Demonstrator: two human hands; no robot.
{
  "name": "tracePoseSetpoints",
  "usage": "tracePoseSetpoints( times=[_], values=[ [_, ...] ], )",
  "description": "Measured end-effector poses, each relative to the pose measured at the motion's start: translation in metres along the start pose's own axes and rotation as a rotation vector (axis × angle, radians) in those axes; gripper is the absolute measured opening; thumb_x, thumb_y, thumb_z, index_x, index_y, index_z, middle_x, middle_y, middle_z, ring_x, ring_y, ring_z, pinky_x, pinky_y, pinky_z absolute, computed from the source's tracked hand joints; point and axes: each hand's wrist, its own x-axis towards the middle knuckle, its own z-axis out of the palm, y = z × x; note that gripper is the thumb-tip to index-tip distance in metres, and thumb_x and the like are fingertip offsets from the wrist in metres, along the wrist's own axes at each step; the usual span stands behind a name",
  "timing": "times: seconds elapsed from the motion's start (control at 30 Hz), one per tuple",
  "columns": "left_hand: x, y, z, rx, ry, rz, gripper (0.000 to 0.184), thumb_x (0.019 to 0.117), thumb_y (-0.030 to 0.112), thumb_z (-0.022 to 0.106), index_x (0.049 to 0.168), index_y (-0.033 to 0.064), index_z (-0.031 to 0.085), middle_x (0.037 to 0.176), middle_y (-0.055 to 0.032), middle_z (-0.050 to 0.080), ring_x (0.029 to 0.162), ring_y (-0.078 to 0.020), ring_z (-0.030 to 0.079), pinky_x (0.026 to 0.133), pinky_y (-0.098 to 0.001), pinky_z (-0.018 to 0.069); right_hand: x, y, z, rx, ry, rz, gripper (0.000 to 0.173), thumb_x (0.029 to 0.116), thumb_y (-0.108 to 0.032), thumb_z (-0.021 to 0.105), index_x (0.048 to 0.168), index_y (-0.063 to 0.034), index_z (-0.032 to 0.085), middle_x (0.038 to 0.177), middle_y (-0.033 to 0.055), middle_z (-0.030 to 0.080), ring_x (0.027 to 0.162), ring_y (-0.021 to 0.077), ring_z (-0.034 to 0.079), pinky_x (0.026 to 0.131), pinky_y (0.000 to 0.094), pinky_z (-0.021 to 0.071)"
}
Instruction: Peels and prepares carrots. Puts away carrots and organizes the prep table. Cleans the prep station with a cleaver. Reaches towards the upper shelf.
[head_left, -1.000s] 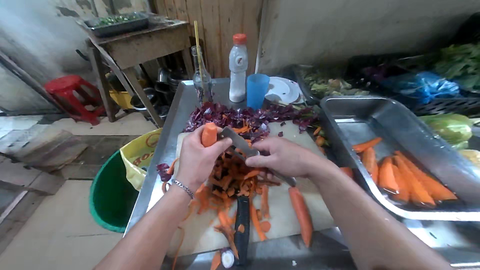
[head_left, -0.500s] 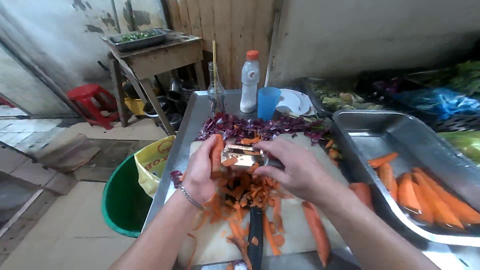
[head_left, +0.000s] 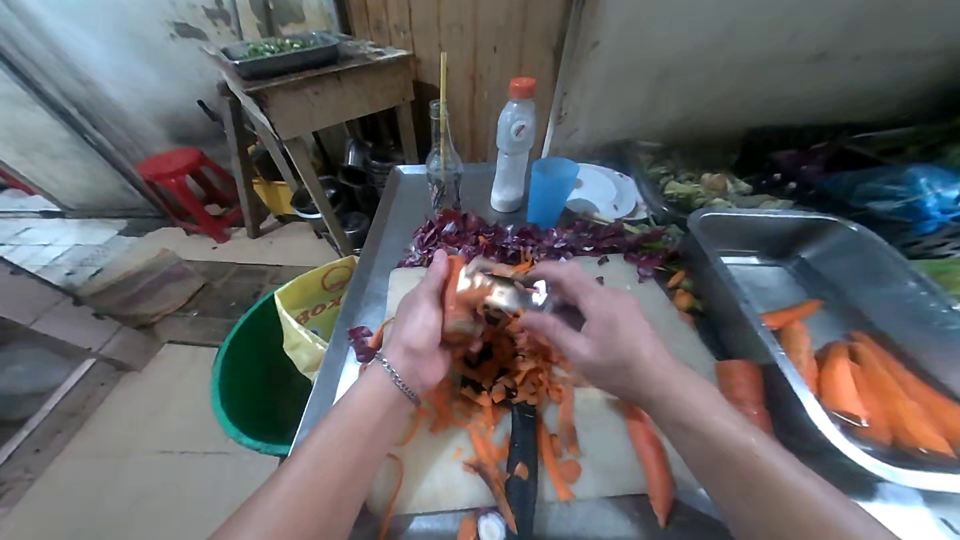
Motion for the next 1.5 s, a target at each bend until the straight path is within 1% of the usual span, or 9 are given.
tracePoseSetpoints(
  times=[0.1, 0.17, 0.3, 0.4, 0.6, 1.1, 1.2, 1.3, 1.5],
  values=[
    [0.004, -0.005, -0.004, 0.304, 0.053, 0.289, 0.054, 0.1109, 0.048, 0.029, 0.118, 0.0097, 0.066, 0.088, -0.0039, 0.064, 0.072, -0.0126, 0.061, 0.065, -0.0299, 0.0536, 0.005, -0.001, -0.011, 0.312, -0.074, 0.347, 0.032, 0.1092, -0.033, 0.048, 0.133, -0.0123, 0.056, 0.066, 0.0016, 0.057, 0.051, 0.0131, 0.054, 0.046, 0.0306, 0.0478],
    [0.005, -0.006, -0.003, 0.331, 0.083, 0.35, 0.05, 0.1108, 0.047, 0.032, 0.116, 0.0099, 0.065, 0.084, -0.0028, 0.06, 0.07, -0.0118, 0.059, 0.065, -0.0291, 0.052, 0.007, -0.003, -0.018, 0.503, -0.133, 0.44, 0.033, 0.1108, -0.032, 0.041, 0.13, -0.0121, 0.059, 0.062, 0.0016, 0.054, 0.047, 0.0115, 0.051, 0.041, 0.0244, 0.0446],
    [0.001, 0.002, 0.003, -0.038, 0.092, 0.042, 0.056, 0.1078, 0.059, 0.029, 0.109, 0.0132, 0.062, 0.079, -0.0037, 0.062, 0.058, -0.0141, 0.059, 0.048, -0.0281, 0.0508, 0.001, -0.006, -0.005, 0.179, -0.137, 0.203, 0.037, 0.1068, -0.041, 0.047, 0.128, -0.0163, 0.063, 0.064, -0.0046, 0.055, 0.051, 0.0093, 0.052, 0.047, 0.0314, 0.0473],
    [-0.001, 0.0, 0.003, -0.177, 0.054, -0.011, 0.054, 0.1076, 0.057, 0.033, 0.105, 0.0133, 0.064, 0.077, -0.0031, 0.066, 0.062, -0.0131, 0.064, 0.053, -0.0279, 0.0537, -0.008, -0.017, 0.013, -0.03, -0.059, -0.042, 0.051, 0.1024, -0.059, 0.046, 0.124, -0.0164, 0.064, 0.061, -0.0072, 0.055, 0.047, 0.0101, 0.053, 0.041, 0.0359, 0.0477],
    [-0.001, -0.008, 0.007, -0.332, -0.034, -0.044, 0.054, 0.1087, 0.054, 0.032, 0.102, 0.0104, 0.062, 0.068, -0.001, 0.061, 0.058, -0.0089, 0.062, 0.053, -0.0229, 0.0533, -0.01, -0.029, 0.031, -0.207, 0.039, -0.279, 0.046, 0.1012, -0.059, 0.047, 0.111, -0.0165, 0.064, 0.054, -0.0082, 0.049, 0.043, 0.0103, 0.051, 0.039, 0.0331, 0.041],
    [-0.006, -0.005, 0.003, -0.241, -0.099, -0.075, 0.054, 0.1087, 0.054, 0.032, 0.106, 0.0117, 0.065, 0.074, -0.0037, 0.065, 0.066, -0.0134, 0.066, 0.06, -0.0285, 0.0573, -0.004, -0.014, 0.025, -0.226, 0.057, -0.3, 0.05, 0.1028, -0.057, 0.047, 0.123, -0.0156, 0.067, 0.054, -0.0044, 0.053, 0.043, 0.0147, 0.053, 0.039, 0.0364, 0.0415],
    [-0.013, -0.007, 0.003, -0.147, -0.142, -0.102, 0.062, 0.1049, 0.065, 0.029, 0.108, 0.0149, 0.065, 0.073, -0.0031, 0.062, 0.051, -0.0091, 0.055, 0.042, -0.022, 0.0457, 0.002, -0.003, 0.018, -0.22, -0.005, -0.122, 0.049, 0.1034, -0.056, 0.047, 0.121, -0.0147, 0.066, 0.058, -0.0001, 0.057, 0.048, 0.0207, 0.059, 0.043, 0.0436, 0.048],
    [-0.014, -0.005, 0.009, -0.127, -0.155, -0.116, 0.063, 0.1044, 0.066, 0.027, 0.105, 0.0126, 0.061, 0.071, -0.0047, 0.059, 0.046, -0.0111, 0.051, 0.038, -0.0234, 0.0433, 0.002, 0.007, 0.01, -0.205, 0.0, -0.017, 0.05, 0.1026, -0.058, 0.047, 0.122, -0.015, 0.065, 0.058, -0.0013, 0.056, 0.048, 0.019, 0.058, 0.044, 0.0431, 0.0474],
    [-0.007, -0.018, -0.007, -0.188, -0.22, -0.041, 0.061, 0.1034, 0.066, 0.033, 0.119, 0.0178, 0.067, 0.074, -0.0001, 0.065, 0.059, -0.0071, 0.062, 0.053, -0.0236, 0.0534, -0.008, -0.022, 0.026, -0.099, -0.038, -0.223, 0.052, 0.1018, -0.061, 0.043, 0.119, -0.0182, 0.067, 0.057, -0.0074, 0.054, 0.047, 0.011, 0.056, 0.04, 0.0358, 0.0463]
  ],
)
